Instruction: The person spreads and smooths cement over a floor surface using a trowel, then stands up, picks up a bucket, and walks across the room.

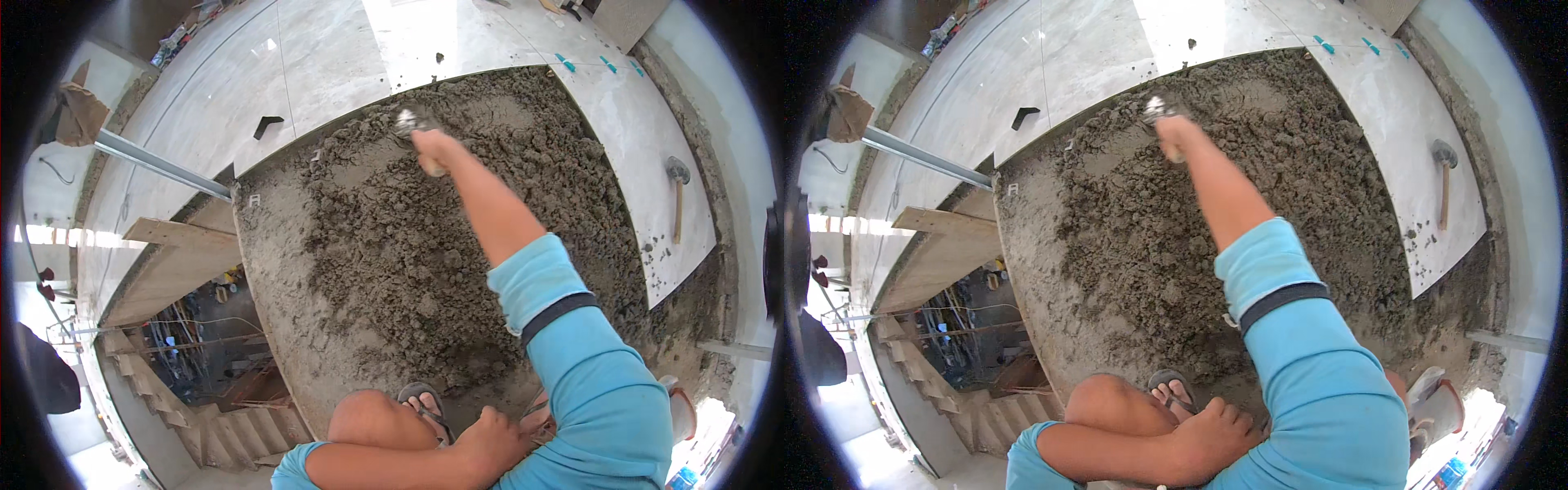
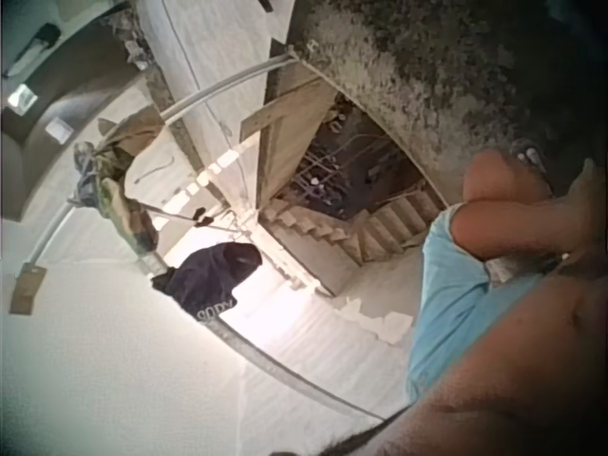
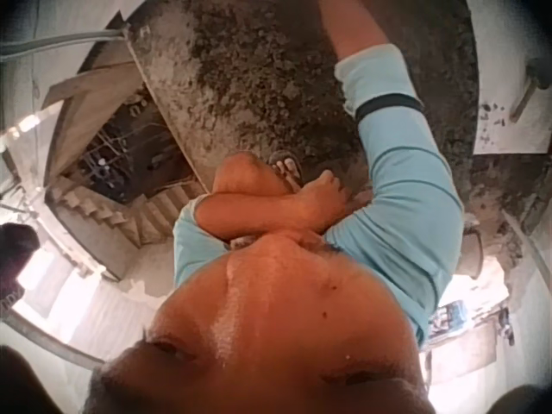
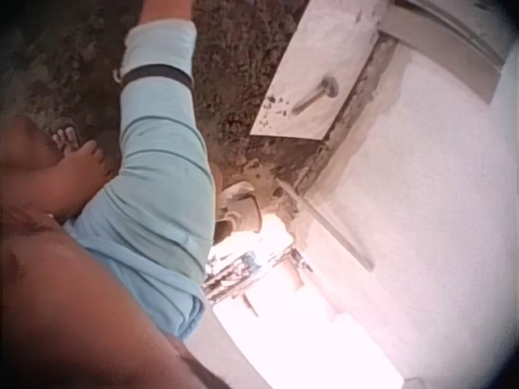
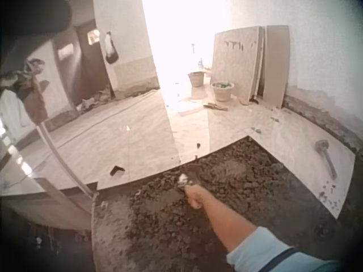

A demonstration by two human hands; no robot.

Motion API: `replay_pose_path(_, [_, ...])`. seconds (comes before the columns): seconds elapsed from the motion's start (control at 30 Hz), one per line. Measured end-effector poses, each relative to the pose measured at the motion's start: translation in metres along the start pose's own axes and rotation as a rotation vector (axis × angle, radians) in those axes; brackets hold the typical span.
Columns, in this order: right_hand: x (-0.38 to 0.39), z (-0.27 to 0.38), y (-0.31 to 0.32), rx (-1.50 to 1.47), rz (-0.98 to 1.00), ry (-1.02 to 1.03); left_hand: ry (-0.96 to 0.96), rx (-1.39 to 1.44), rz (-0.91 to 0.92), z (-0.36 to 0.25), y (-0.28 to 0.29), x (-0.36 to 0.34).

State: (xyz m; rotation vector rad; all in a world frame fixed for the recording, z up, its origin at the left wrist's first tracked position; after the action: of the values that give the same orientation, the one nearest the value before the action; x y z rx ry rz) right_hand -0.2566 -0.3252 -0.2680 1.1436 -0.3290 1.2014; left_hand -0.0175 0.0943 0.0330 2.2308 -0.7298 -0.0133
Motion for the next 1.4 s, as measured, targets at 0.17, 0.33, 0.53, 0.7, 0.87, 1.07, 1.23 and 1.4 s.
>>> replay_pose_path(0.17, [0.135,0.082,-0.139,0.13,0.21,0.058,0.152,-0.018,-0.129,0.011,-0.026,0.018])
replay_pose_path(0.33, [0.174,0.051,-0.157,0.518,0.326,0.232,0.176,-0.168,-0.331,0.001,-0.018,0.02])
replay_pose_path(0.53, [0.145,-0.016,-0.018,0.463,-0.233,0.386,0.15,-0.223,-0.374,-0.006,-0.017,0.03])
replay_pose_path(0.7, [0.049,-0.104,0.129,0.107,-0.457,0.033,0.142,0.039,0.038,0.002,-0.002,0.027])
replay_pose_path(0.87, [0.023,-0.143,0.192,-0.276,-0.443,-0.182,0.166,0.056,-0.055,0.004,-0.02,0.025])
replay_pose_path(1.07, [0.048,-0.069,0.112,0.108,-0.267,0.118,0.257,0.169,-0.082,0.023,-0.034,0.025])
replay_pose_path(1.23, [0.011,-0.073,0.172,0.471,-0.557,0.074,0.264,0.352,0.095,0.037,-0.004,0.021])
replay_pose_path(1.4, [-0.02,-0.092,0.222,0.433,-0.587,-0.044,0.472,0.447,0.272,0.044,-0.023,0.033])
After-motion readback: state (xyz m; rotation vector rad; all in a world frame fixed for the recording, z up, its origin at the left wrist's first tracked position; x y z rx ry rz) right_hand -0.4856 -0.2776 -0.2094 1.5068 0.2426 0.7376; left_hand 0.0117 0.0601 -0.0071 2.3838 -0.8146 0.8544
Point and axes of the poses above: each hand's wrist, its own x-axis away from the middle knuckle, its own y-axis out of the back of the hand, z = x × y, the point moved 4 cm from there along -x, towards the middle knuckle, and after that the axes turned 15 degrees about -y, right-handed, at the moved point
